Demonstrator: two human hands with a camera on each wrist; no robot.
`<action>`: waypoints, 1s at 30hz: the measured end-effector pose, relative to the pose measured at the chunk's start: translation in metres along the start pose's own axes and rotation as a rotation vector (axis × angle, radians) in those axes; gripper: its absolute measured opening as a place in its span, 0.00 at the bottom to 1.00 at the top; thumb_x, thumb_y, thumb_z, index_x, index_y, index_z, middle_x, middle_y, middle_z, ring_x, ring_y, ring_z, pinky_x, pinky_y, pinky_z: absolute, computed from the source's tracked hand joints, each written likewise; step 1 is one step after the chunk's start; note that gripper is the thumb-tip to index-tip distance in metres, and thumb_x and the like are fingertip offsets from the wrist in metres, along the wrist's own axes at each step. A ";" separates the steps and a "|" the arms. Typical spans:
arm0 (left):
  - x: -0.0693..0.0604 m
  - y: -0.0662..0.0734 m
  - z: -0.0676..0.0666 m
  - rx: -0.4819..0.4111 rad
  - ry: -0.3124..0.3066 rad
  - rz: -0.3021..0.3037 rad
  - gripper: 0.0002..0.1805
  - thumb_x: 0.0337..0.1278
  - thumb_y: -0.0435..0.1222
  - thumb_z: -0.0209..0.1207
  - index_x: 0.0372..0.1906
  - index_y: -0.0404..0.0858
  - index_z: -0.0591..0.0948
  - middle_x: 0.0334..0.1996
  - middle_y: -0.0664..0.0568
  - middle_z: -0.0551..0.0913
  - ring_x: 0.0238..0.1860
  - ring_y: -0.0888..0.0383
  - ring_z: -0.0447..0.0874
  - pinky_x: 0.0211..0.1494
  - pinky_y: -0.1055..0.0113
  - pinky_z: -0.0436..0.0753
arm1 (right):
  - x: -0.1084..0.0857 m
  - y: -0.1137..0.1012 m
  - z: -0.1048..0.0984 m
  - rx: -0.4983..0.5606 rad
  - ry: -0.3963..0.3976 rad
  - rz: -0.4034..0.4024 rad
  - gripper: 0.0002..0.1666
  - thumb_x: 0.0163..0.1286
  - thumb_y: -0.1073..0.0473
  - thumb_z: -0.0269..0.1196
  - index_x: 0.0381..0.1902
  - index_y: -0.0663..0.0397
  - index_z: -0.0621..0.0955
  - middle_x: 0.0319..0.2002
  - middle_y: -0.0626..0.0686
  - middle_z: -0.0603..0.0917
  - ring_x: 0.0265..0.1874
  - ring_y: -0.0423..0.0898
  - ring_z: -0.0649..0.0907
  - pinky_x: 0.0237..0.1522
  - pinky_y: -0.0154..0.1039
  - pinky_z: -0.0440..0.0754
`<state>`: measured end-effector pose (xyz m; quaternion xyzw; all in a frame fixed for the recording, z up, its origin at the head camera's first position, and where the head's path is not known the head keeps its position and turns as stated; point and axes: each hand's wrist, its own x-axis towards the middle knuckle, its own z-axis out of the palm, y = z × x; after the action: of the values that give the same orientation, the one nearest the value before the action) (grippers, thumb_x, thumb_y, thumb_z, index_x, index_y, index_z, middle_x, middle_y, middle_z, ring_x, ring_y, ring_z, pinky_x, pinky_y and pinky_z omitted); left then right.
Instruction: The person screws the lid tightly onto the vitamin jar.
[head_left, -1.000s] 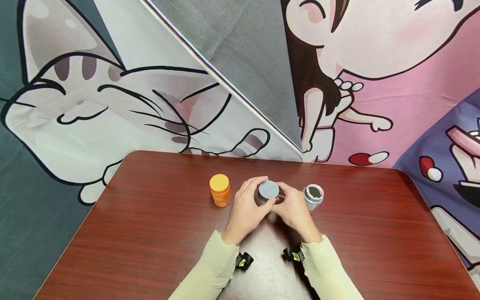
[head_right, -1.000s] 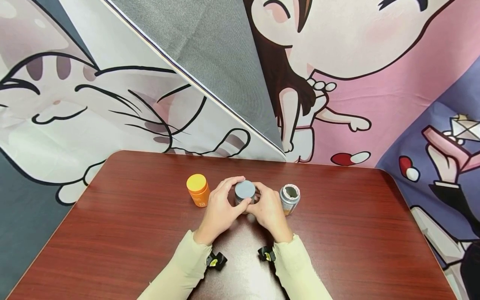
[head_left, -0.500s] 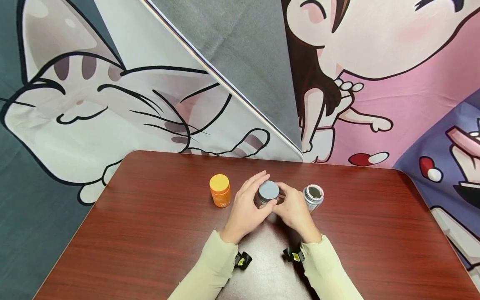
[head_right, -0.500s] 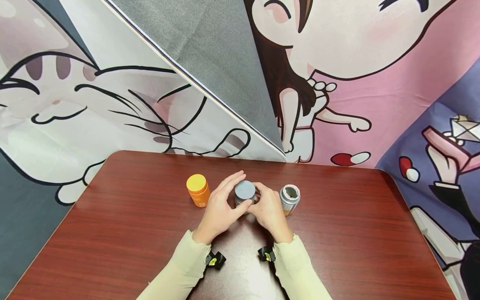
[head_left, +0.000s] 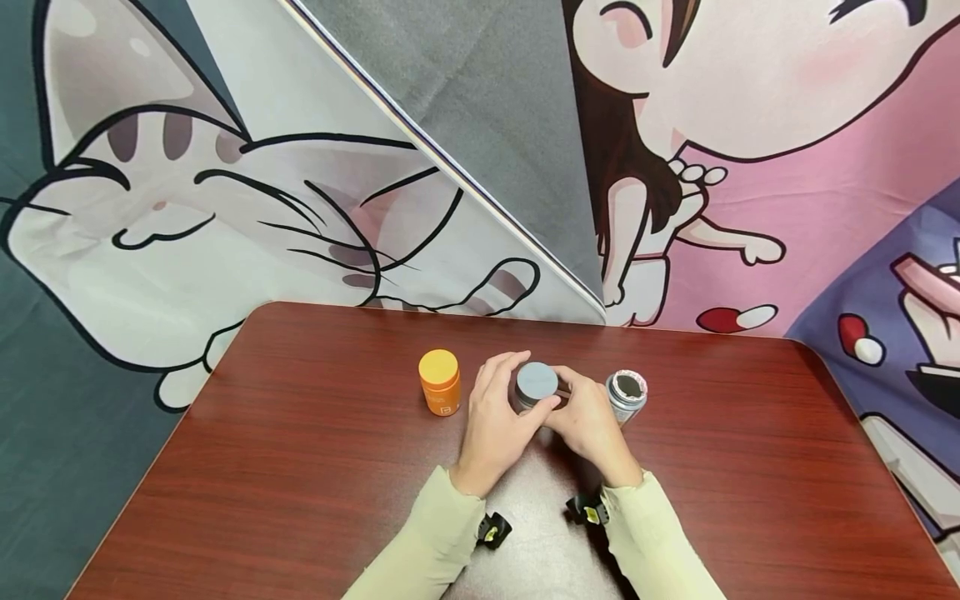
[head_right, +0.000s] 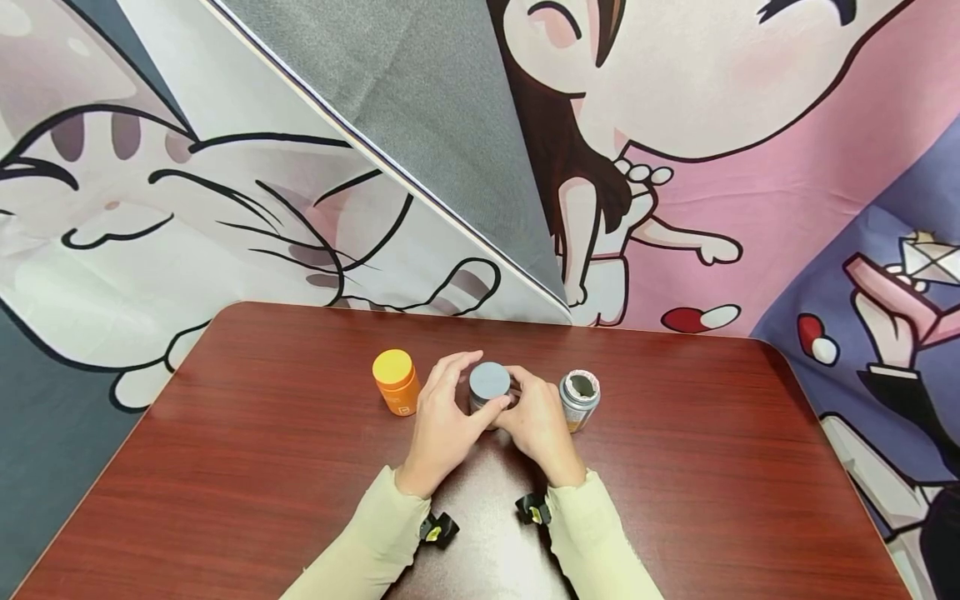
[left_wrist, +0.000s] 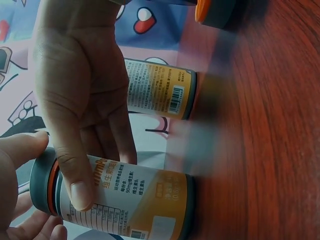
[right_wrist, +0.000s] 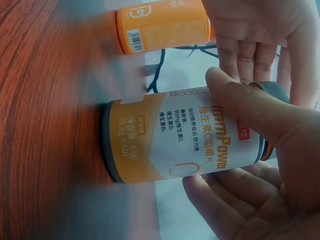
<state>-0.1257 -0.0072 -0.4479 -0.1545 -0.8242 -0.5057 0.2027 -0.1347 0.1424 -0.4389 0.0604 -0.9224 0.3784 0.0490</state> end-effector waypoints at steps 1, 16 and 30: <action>0.000 0.000 0.000 -0.001 -0.001 -0.002 0.35 0.47 0.44 0.77 0.62 0.42 0.78 0.58 0.52 0.78 0.58 0.55 0.76 0.59 0.61 0.76 | 0.000 0.000 0.000 0.001 -0.002 0.001 0.30 0.48 0.59 0.75 0.52 0.55 0.85 0.42 0.53 0.89 0.45 0.53 0.87 0.48 0.51 0.81; 0.007 -0.002 -0.008 0.006 -0.120 0.027 0.31 0.49 0.35 0.74 0.61 0.39 0.79 0.55 0.51 0.82 0.55 0.56 0.80 0.57 0.60 0.79 | 0.001 0.001 0.001 0.007 -0.022 0.028 0.30 0.50 0.59 0.76 0.54 0.55 0.84 0.41 0.53 0.89 0.40 0.48 0.87 0.47 0.49 0.82; 0.007 -0.003 -0.008 -0.005 -0.121 0.035 0.44 0.48 0.44 0.76 0.72 0.41 0.71 0.69 0.51 0.72 0.68 0.56 0.70 0.68 0.56 0.70 | 0.000 0.002 0.001 0.039 -0.009 0.006 0.29 0.49 0.61 0.76 0.52 0.55 0.85 0.44 0.55 0.89 0.45 0.51 0.88 0.49 0.50 0.83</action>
<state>-0.1315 -0.0153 -0.4432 -0.1997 -0.8308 -0.4940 0.1610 -0.1352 0.1430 -0.4406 0.0603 -0.9152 0.3961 0.0423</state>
